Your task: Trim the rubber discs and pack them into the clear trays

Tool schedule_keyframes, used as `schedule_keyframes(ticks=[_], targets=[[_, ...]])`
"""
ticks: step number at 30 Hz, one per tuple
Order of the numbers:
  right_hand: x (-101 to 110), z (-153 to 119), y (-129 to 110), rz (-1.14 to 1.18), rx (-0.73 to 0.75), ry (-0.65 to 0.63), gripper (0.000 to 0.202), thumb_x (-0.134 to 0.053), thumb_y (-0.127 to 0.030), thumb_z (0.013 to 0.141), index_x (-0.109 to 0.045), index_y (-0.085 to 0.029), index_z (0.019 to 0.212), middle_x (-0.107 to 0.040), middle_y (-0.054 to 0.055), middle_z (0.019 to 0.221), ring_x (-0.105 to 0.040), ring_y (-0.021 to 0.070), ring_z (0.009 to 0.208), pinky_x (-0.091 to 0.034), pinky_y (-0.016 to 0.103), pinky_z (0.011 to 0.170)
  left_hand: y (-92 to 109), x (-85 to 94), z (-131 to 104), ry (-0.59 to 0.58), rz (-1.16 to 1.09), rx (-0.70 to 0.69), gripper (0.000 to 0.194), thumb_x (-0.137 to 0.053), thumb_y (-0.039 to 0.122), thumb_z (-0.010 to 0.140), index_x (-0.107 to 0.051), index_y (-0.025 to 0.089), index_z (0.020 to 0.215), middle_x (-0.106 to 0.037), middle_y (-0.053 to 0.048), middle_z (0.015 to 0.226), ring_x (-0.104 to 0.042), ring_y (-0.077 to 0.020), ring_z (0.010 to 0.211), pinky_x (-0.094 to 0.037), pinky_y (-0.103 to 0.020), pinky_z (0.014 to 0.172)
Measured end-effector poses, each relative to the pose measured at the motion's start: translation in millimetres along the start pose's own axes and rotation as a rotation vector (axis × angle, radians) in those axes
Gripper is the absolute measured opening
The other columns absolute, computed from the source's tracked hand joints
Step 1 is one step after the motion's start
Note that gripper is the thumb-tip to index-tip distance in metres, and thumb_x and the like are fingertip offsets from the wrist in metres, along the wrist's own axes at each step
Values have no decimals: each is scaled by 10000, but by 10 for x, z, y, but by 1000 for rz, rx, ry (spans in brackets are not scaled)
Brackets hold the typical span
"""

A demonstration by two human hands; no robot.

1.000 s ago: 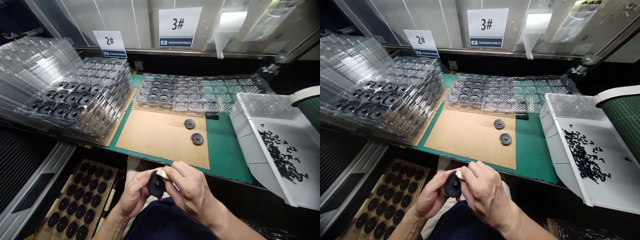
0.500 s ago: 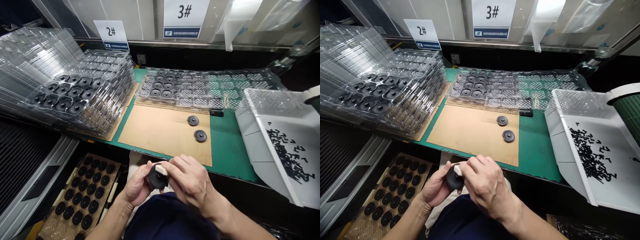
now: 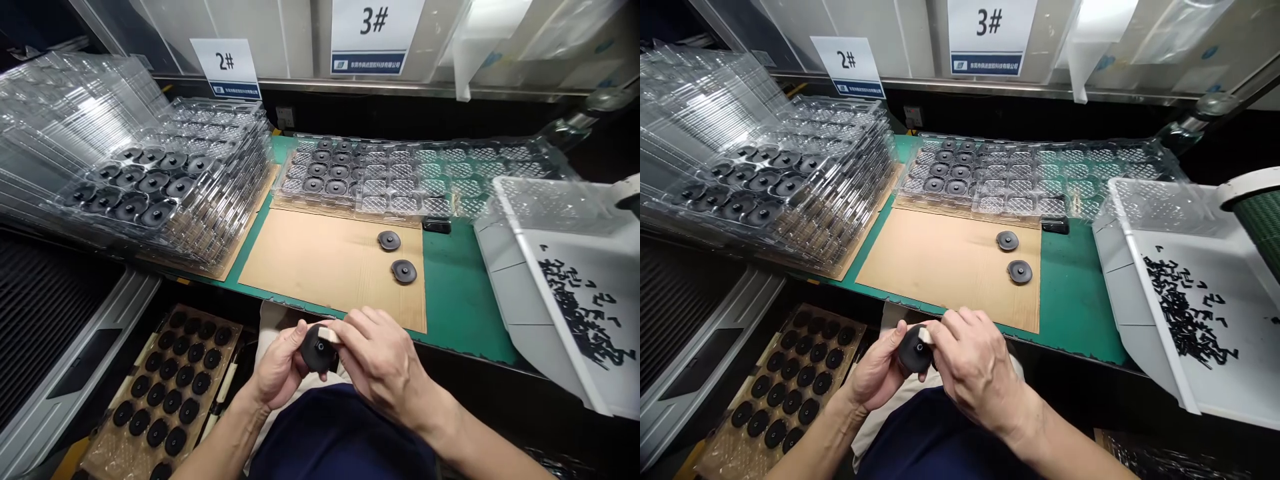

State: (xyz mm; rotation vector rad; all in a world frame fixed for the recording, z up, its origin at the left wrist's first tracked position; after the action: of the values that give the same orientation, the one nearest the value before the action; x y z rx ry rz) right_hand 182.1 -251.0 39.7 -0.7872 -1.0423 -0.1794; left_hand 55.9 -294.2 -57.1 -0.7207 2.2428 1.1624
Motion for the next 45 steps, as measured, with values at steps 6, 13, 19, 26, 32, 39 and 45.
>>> schedule_keyframes(ticks=[6, 13, 19, 26, 32, 39, 45], targets=[[8, 109, -181, -9, 349, -132, 218, -421, -207, 1045, -621, -145, 1103, -578, 72, 931, -456, 228, 821, -347, 383, 725, -188, -34, 1, -60, -103, 166, 453, -741, 551, 862, -775, 100, 866, -689, -72, 735, -647, -171, 603, -578, -275, 462], [-26, 70, 94, 84, -42, 125, 236, -439, -203, 1055, -517, -193, 832, -471, 10, 751, -401, 180, 684, -304, 348, 655, 227, 51, -20, 133, -130, -288, 433, -830, 390, 835, -741, 221, 1224, -761, -68, 1161, -709, -185, 1022, -587, -278, 912], [-87, 12, 100, 58, -66, 103, 197, -445, -201, 1056, -542, -193, 885, -489, 13, 788, -405, 187, 722, -303, 347, 691, 180, 62, 1, 54, -10, -187, 429, -782, 427, 873, -755, 167, 1213, -766, -118, 1116, -716, -204, 943, -613, -315, 850], [-10, 215, -99, -89, 254, -44, 211, -408, -185, 1041, -617, -160, 1021, -576, 63, 874, -435, 218, 774, -327, 376, 737, -111, 56, 56, -76, -103, 114, 509, -665, 597, 904, -777, 128, 1066, -750, -123, 930, -696, -228, 778, -645, -407, 654], [-42, 203, 50, 29, -26, 119, 242, -448, -227, 1031, -497, -212, 795, -503, 6, 712, -422, 171, 641, -301, 334, 637, 168, 64, 28, 17, -193, -163, 520, -882, 295, 780, -712, 260, 1270, -740, -34, 1174, -688, -168, 1050, -571, -290, 945], [-83, 95, -20, 272, -170, 160, 222, -460, -191, 1002, -408, -229, 789, -468, -22, 709, -410, 146, 630, -293, 317, 621, 388, 32, -80, 79, -65, -326, 584, -949, 187, 659, -753, 301, 1197, -745, -21, 1204, -677, -181, 1132, -524, -243, 988], [-4, 201, -26, 17, -6, 82, 207, -440, -204, 1033, -490, -206, 832, -484, 11, 760, -383, 188, 717, -305, 357, 692, 287, 52, -104, -4, -42, -144, 458, -840, 366, 827, -744, 210, 1247, -761, -89, 1162, -703, -191, 1030, -576, -273, 927]])
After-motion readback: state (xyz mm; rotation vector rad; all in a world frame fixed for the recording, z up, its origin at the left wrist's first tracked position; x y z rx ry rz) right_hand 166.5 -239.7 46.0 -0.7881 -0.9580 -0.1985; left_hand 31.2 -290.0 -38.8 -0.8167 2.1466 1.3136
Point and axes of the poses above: each hand's wrist, its own z-axis towards the middle knuckle, its own x-axis out of the back of the hand, y = z × x, the point moved 7 cm from there along z, towards the middle knuckle
